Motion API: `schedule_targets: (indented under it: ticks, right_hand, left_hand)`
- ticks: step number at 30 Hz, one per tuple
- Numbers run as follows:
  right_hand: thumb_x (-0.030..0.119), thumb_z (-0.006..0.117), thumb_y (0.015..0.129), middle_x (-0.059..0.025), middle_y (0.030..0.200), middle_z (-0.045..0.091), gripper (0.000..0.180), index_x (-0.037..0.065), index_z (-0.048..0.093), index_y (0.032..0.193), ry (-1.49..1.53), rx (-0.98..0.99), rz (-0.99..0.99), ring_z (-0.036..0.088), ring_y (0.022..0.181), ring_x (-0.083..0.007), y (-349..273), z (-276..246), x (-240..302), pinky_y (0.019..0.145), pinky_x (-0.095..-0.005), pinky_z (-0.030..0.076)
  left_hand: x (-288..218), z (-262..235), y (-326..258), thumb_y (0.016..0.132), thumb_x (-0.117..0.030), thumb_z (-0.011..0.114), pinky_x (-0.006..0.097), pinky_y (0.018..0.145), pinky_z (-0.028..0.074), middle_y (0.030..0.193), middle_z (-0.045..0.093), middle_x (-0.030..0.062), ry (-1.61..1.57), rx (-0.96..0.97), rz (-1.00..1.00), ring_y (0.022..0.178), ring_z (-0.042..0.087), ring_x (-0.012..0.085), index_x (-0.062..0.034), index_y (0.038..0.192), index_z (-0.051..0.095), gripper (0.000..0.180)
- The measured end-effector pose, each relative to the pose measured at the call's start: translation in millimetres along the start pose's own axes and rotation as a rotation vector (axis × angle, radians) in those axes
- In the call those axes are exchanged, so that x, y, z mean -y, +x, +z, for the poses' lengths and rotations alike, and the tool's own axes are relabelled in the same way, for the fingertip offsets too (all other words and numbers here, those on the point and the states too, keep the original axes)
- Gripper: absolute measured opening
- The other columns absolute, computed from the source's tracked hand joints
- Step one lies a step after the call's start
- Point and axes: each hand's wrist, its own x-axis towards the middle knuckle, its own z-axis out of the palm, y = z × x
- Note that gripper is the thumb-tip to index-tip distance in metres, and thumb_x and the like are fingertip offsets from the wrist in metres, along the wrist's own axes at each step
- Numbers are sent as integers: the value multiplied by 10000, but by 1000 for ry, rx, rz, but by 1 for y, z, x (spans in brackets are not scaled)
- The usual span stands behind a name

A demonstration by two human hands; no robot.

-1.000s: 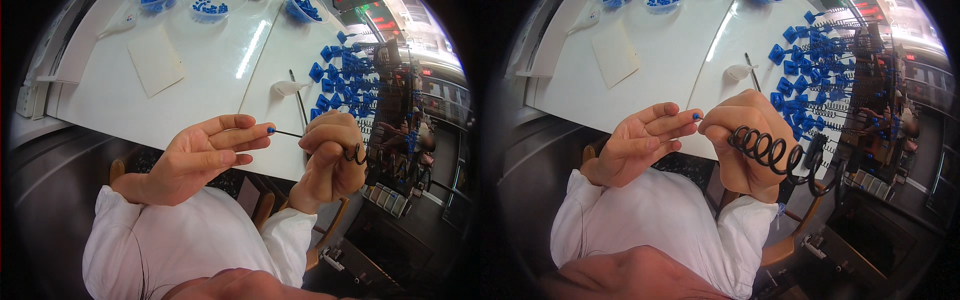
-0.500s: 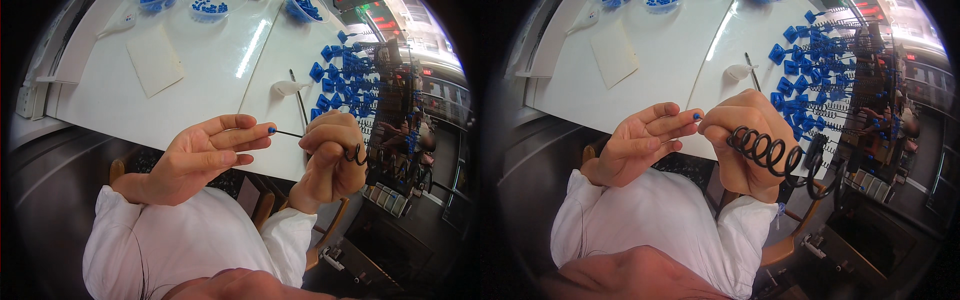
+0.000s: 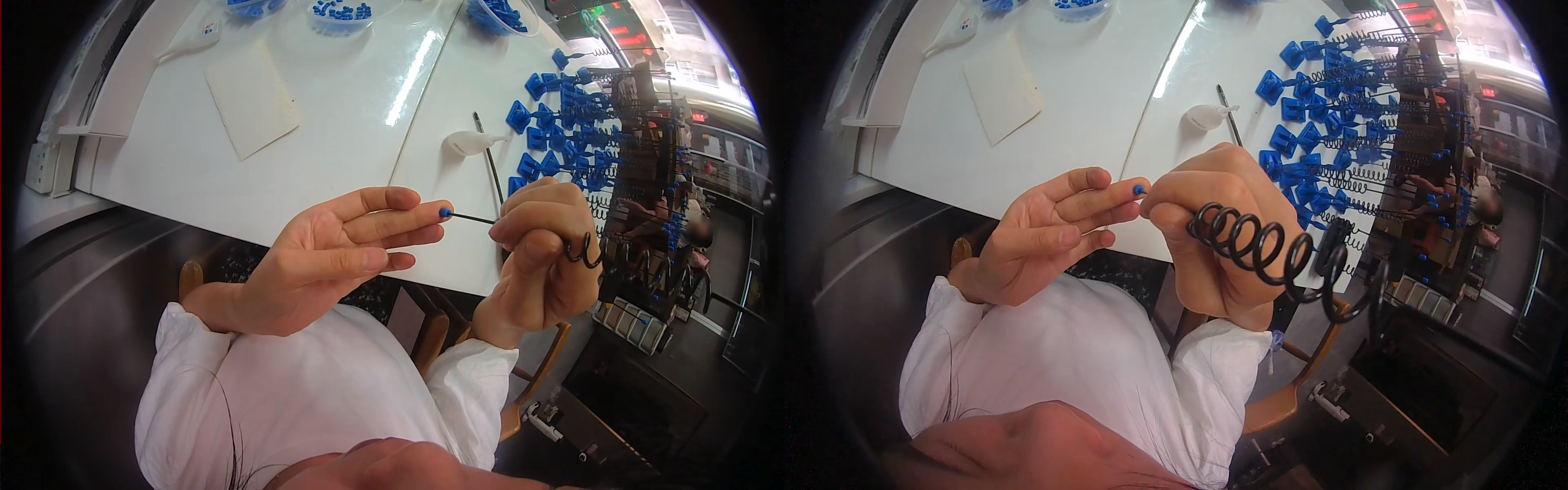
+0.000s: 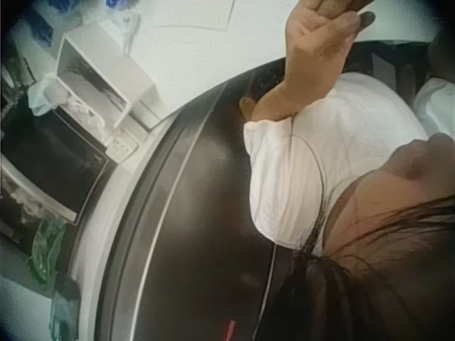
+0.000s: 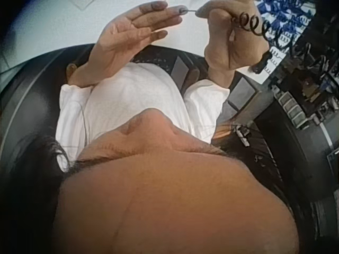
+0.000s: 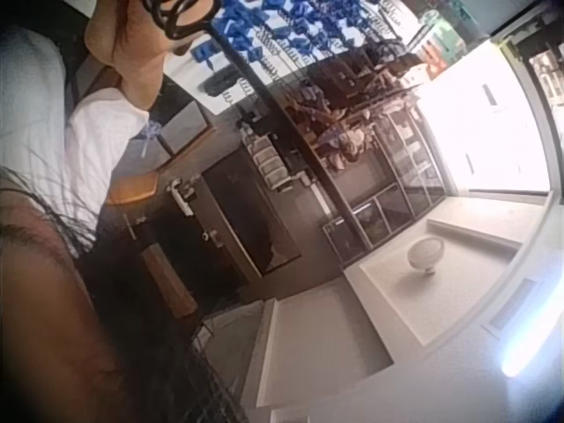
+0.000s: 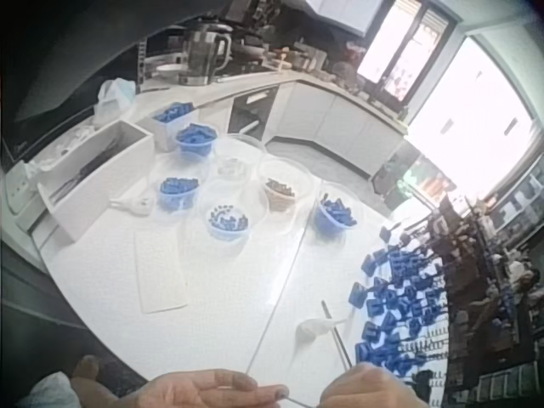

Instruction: Assembling small blue plastic components with springs and using a glue applicator at a workbench.

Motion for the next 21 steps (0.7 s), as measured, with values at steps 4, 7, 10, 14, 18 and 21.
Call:
schedule_targets:
  ticks: [4, 7, 10, 14, 18, 21]
  right_hand:
    - [301, 514, 969, -78, 631, 525, 393, -21, 544, 746, 3, -4, 5, 454, 544, -132, 0, 0, 1, 497, -246, 305]
    - [303, 519, 966, -79, 632, 526, 393, -21, 543, 745, 10, -6, 14, 454, 543, -133, 0, 0, 0, 496, -246, 305]
    - [302, 527, 962, -82, 633, 528, 390, -21, 544, 745, 18, -5, 2, 454, 544, -133, 0, 0, -2, 496, -246, 305]
    - [295, 526, 963, -85, 634, 531, 385, -22, 544, 745, 16, 6, 24, 454, 545, -133, 0, -2, -2, 497, -245, 303]
    - [292, 525, 964, -84, 634, 531, 385, -23, 544, 743, 10, -16, 3, 455, 549, -132, 1, -5, -3, 499, -244, 300]
    - [296, 527, 963, -81, 634, 530, 388, -22, 544, 740, 4, -11, 1, 455, 550, -130, 1, -6, -3, 500, -244, 299]
  left_hand:
    - [0, 1, 0, 902, -26, 510, 319, 1039, 352, 1432, 416, 172, 8, -4, -5, 1328, 399, 229, -2, 1363, 311, 503]
    - [0, 1, 1, 901, -32, 515, 320, 1040, 353, 1431, 416, 171, -4, -1, -8, 1330, 396, 230, -5, 1366, 307, 511]
    - [-1, 1, 1, 900, -30, 517, 323, 1040, 353, 1430, 419, 168, 7, -5, -13, 1329, 398, 229, -7, 1370, 304, 517]
    - [-2, 1, 4, 892, -45, 525, 327, 1046, 345, 1424, 421, 180, 5, -2, -4, 1323, 402, 235, -10, 1367, 308, 523]
    - [-3, 1, 9, 842, -94, 581, 354, 1043, 334, 1436, 380, 225, 34, -71, -26, 1314, 393, 284, -19, 1379, 283, 618]
    - [-3, 1, 10, 846, -103, 569, 352, 1045, 333, 1433, 380, 231, 41, -74, -26, 1308, 399, 287, -15, 1379, 280, 613]
